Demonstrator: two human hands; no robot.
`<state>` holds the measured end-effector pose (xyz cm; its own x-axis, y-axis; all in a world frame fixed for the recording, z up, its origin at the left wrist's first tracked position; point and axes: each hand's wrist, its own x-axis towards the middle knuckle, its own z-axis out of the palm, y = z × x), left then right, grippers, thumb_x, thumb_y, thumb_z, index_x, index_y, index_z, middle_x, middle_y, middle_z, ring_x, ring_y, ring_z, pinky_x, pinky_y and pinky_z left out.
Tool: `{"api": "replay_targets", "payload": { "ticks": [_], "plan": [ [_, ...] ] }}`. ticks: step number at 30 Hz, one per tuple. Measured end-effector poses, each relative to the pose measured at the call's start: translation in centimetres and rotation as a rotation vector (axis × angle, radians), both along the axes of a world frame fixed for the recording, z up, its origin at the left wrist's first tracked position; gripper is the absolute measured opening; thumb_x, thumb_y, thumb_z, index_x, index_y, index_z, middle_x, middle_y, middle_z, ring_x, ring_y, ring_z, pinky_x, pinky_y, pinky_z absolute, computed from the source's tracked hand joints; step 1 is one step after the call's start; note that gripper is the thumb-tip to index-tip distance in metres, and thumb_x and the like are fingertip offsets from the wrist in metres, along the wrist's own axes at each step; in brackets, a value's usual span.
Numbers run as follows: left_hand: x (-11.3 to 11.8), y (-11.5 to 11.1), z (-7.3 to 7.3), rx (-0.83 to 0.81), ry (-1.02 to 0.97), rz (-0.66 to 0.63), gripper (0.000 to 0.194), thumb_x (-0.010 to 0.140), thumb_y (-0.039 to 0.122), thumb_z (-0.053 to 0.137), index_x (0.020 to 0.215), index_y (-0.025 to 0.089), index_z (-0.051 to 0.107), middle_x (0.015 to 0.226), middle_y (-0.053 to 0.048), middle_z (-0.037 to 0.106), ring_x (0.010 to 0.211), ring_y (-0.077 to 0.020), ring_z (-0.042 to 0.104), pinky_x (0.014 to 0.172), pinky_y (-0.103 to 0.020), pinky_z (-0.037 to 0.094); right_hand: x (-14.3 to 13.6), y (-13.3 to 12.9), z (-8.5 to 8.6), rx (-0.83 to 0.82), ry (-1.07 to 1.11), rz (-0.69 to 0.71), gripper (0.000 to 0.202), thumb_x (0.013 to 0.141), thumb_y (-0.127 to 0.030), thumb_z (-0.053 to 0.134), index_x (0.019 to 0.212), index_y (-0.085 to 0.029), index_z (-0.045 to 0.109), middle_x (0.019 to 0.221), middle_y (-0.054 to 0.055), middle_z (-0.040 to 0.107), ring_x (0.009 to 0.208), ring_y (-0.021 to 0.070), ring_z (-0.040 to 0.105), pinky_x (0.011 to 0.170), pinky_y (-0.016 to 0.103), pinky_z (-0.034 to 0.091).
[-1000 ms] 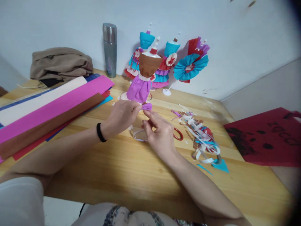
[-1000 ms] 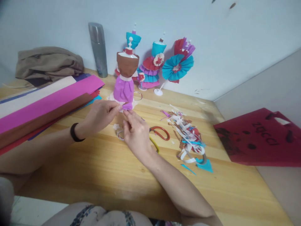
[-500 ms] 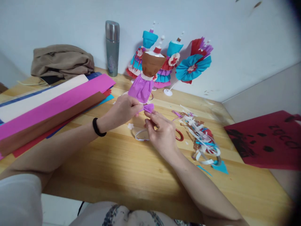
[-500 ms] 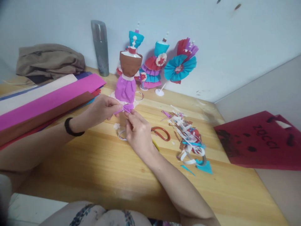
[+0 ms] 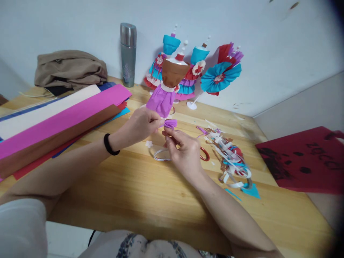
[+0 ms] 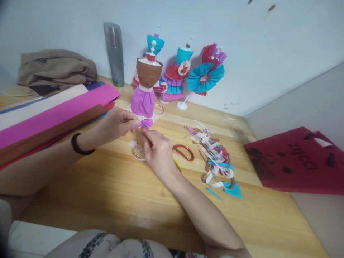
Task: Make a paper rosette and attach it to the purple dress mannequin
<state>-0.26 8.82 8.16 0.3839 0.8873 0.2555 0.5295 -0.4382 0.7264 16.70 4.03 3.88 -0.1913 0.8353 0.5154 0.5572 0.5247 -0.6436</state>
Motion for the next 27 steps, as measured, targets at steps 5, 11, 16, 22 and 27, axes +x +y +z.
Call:
{"api": "replay_targets", "payload": {
  "ticks": [5, 11, 16, 22, 27],
  "plan": [
    [-0.4, 0.5, 0.1, -0.038, 0.024, -0.041, 0.035, 0.082, 0.014, 0.053, 0.047, 0.017, 0.052, 0.039, 0.004, 0.042, 0.044, -0.0086, 0.038, 0.046, -0.025, 0.027, 0.0, 0.0, 0.1, -0.024, 0.001, 0.0, 0.03, 0.086, -0.014, 0.051, 0.102, -0.02, 0.075, 0.094, 0.008, 0.078, 0.085, 0.0213, 0.073, 0.077, 0.038, 0.06],
    [-0.9, 0.5, 1.2, -0.183, 0.044, -0.133, 0.031, 0.087, 0.012, 0.053, 0.056, 0.013, 0.06, 0.042, 0.003, 0.049, 0.043, -0.0064, 0.043, 0.046, -0.019, 0.03, 0.1, 0.0, -0.1, -0.083, 0.026, -0.007, 0.027, 0.087, -0.017, 0.052, 0.1, -0.02, 0.075, 0.086, 0.007, 0.077, 0.076, 0.0202, 0.072, 0.07, 0.035, 0.059],
    [-0.9, 0.4, 2.0, -0.306, 0.008, -0.147, 0.03, 0.088, 0.011, 0.055, 0.06, 0.011, 0.063, 0.044, 0.003, 0.053, 0.044, -0.0074, 0.049, 0.046, -0.019, 0.033, 0.1, -0.1, 0.4, -0.114, 0.036, -0.02, 0.025, 0.086, -0.018, 0.054, 0.098, -0.021, 0.076, 0.084, 0.006, 0.076, 0.07, 0.019, 0.069, 0.064, 0.032, 0.056],
    [-0.9, 0.4, 2.3, -0.417, -0.121, -0.175, 0.03, 0.089, 0.013, 0.055, 0.061, 0.012, 0.065, 0.047, 0.001, 0.057, 0.044, -0.009, 0.053, 0.048, -0.02, 0.04, 0.4, 0.0, 0.2, -0.132, 0.07, -0.02, 0.023, 0.086, -0.02, 0.055, 0.095, -0.021, 0.076, 0.075, 0.004, 0.073, 0.065, 0.0171, 0.066, 0.058, 0.029, 0.053],
    [-0.4, 0.2, 2.3, -0.487, -0.171, -0.122, 0.031, 0.089, 0.012, 0.055, 0.06, 0.011, 0.063, 0.049, 0.001, 0.057, 0.042, -0.0082, 0.049, 0.047, -0.021, 0.038, 0.4, 0.5, -0.5, -0.225, 0.218, -0.011, 0.02, 0.085, -0.022, 0.058, 0.095, -0.02, 0.075, 0.075, 0.003, 0.073, 0.055, 0.0134, 0.061, 0.053, 0.027, 0.05]
  ]
}}
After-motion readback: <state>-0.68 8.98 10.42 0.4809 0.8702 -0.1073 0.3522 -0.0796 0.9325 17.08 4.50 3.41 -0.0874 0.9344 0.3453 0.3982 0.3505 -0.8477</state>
